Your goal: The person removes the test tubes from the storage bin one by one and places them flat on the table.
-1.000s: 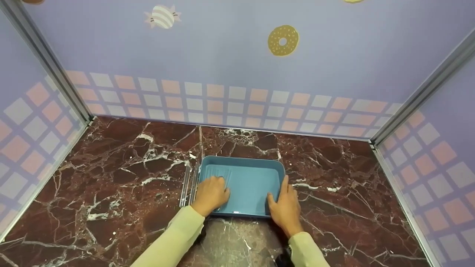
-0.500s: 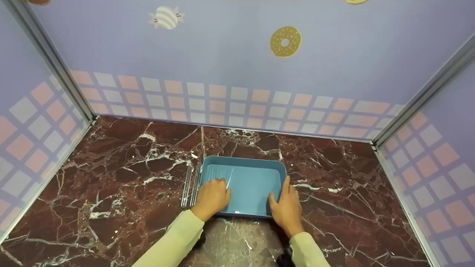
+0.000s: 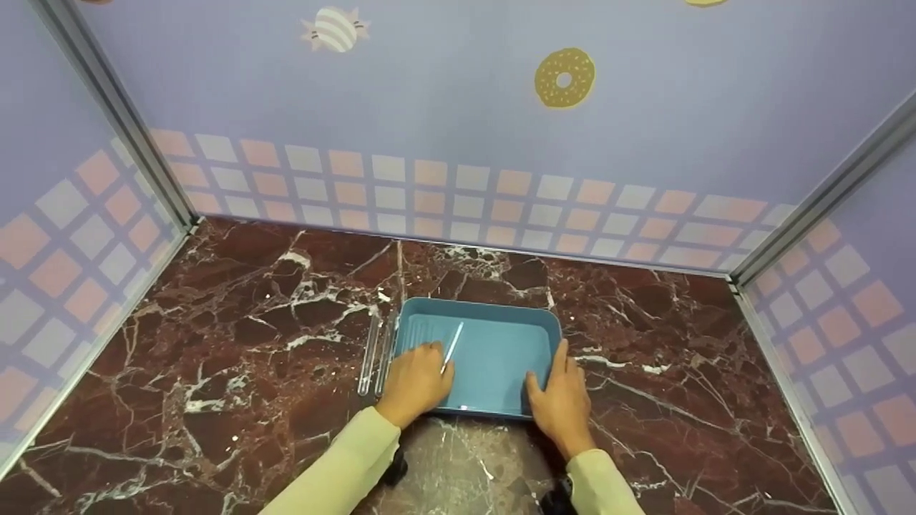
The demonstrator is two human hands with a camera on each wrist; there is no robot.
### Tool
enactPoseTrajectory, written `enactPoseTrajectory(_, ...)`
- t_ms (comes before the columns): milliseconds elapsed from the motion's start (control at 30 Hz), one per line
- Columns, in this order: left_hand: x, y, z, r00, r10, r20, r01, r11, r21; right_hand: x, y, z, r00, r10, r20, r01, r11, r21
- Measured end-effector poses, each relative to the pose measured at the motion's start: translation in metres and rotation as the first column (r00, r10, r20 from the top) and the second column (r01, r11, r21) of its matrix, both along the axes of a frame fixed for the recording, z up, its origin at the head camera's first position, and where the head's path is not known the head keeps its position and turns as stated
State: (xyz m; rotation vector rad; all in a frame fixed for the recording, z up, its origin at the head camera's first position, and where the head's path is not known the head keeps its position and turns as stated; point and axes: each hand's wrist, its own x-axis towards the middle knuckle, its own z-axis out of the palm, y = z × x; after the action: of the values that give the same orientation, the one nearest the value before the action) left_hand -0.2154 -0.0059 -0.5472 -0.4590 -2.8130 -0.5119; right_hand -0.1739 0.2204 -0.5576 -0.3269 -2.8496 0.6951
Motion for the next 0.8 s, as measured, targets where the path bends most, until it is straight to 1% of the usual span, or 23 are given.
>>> enactPoseTrajectory(100,-0.0008,0.0021,0.0011,0.999,-0.003,0.038,0.003,1.000,0.000,0.0003,0.0021,0.0012,1.000,0.002,0.010,-0.002,1.000,0.000)
enactPoseTrajectory(200,-0.0014,0.0030,0.0018,0.998,-0.002,0.062,0.002,1.000,0.007,0.0003,0.0030,0.0020,1.000,0.007,0.021,-0.007,1.000,0.000)
enactPoseTrajectory(400,-0.0034,0.0026,0.0006,0.998,0.000,0.065,-0.001,1.000,0.027,-0.0002,0.0036,0.0014,0.999,0.017,0.030,-0.017,1.000,0.001)
enactPoseTrajectory(567,-0.0040,0.0019,0.0001,0.998,-0.004,0.059,0.002,0.999,0.038,0.0000,0.0031,0.0012,1.000,0.020,0.013,-0.020,1.000,0.002)
enactPoseTrajectory(800,-0.0022,-0.0012,0.0026,0.996,-0.006,0.088,0.002,0.999,0.047,0.0001,0.0003,0.0008,0.999,0.025,0.023,-0.025,1.000,-0.005)
